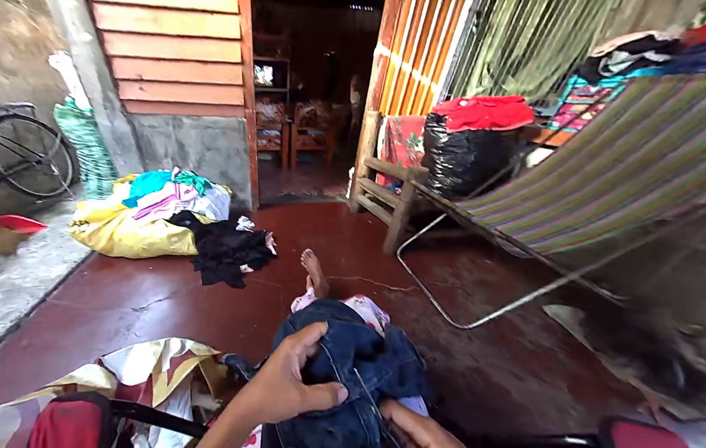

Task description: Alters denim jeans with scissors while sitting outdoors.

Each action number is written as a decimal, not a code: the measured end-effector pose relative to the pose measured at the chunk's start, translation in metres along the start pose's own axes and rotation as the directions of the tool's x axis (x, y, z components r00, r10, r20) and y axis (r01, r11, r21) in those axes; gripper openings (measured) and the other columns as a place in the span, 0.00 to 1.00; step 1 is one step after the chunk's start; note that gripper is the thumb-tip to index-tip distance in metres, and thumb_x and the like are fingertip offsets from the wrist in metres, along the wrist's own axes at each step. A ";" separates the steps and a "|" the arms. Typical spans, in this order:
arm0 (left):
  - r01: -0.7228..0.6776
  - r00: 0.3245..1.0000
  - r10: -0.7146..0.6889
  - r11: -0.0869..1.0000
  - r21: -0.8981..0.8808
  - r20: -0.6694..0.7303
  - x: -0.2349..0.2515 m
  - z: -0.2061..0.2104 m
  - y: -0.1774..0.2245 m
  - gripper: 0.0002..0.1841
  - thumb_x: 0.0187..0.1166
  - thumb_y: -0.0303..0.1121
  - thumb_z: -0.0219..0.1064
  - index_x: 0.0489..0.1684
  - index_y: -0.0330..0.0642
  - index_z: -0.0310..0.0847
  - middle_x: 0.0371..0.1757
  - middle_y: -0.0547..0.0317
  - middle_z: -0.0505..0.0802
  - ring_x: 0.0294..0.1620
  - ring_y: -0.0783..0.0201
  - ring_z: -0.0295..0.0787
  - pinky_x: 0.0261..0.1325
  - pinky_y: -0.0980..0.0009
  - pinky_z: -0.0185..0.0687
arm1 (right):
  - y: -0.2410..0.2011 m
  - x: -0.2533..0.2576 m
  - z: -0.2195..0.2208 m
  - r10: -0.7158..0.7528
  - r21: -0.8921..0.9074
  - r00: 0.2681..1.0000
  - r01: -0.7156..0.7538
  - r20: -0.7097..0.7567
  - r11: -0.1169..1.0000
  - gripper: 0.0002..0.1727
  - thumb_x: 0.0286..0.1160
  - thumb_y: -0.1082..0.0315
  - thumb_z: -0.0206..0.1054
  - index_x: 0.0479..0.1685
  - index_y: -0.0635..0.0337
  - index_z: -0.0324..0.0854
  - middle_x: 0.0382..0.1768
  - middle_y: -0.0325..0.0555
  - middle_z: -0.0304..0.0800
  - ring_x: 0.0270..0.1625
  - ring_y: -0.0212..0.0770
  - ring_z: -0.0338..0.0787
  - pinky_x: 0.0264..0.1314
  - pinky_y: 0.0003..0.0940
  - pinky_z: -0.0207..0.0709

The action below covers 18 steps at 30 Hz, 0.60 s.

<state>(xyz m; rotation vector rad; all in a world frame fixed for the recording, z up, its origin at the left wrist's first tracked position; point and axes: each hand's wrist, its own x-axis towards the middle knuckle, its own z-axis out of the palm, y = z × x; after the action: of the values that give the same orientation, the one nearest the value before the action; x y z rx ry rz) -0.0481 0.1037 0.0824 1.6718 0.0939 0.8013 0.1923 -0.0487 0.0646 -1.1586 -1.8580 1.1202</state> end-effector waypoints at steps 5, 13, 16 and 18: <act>0.009 0.999 -0.010 0.999 -0.046 -0.032 -0.003 0.006 -0.001 0.38 0.65 0.20 0.79 0.79 0.27 0.65 0.65 0.43 0.90 0.63 0.50 0.91 0.70 0.53 0.89 | -0.004 0.001 -0.001 0.011 -0.003 1.000 -0.011 0.010 1.000 0.33 0.73 0.42 0.74 0.63 0.62 0.78 0.38 0.45 0.90 0.37 0.36 0.89 0.39 0.36 0.85; -0.009 0.989 -0.004 0.996 -0.084 -0.150 -0.006 0.021 -0.007 0.40 0.62 0.19 0.81 0.79 0.27 0.66 0.63 0.43 0.91 0.60 0.48 0.93 0.66 0.52 0.91 | -0.002 0.000 -0.002 -0.002 -0.066 1.000 0.001 -0.005 0.998 0.33 0.74 0.41 0.73 0.59 0.63 0.80 0.33 0.46 0.86 0.34 0.36 0.86 0.38 0.37 0.82; 0.009 0.986 -0.024 0.996 -0.088 -0.167 -0.007 0.023 -0.007 0.40 0.62 0.18 0.80 0.80 0.28 0.65 0.63 0.43 0.92 0.59 0.48 0.93 0.64 0.51 0.92 | -0.004 0.001 -0.002 0.009 -0.116 1.000 -0.011 -0.021 0.993 0.32 0.74 0.42 0.73 0.59 0.62 0.80 0.34 0.47 0.88 0.35 0.37 0.88 0.39 0.39 0.83; 0.011 0.984 -0.024 0.997 -0.076 -0.178 -0.006 0.023 -0.006 0.40 0.62 0.18 0.80 0.80 0.27 0.65 0.63 0.43 0.92 0.59 0.48 0.93 0.64 0.52 0.92 | -0.006 0.002 -0.002 0.037 -0.149 0.999 -0.040 -0.020 0.988 0.32 0.74 0.42 0.73 0.61 0.61 0.80 0.36 0.47 0.89 0.37 0.39 0.89 0.41 0.42 0.84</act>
<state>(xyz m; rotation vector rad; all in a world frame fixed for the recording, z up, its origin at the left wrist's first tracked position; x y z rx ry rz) -0.0379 0.0829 0.0731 1.5242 0.2007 0.9297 0.1912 -0.0478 0.0710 -1.2890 -1.9411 1.0015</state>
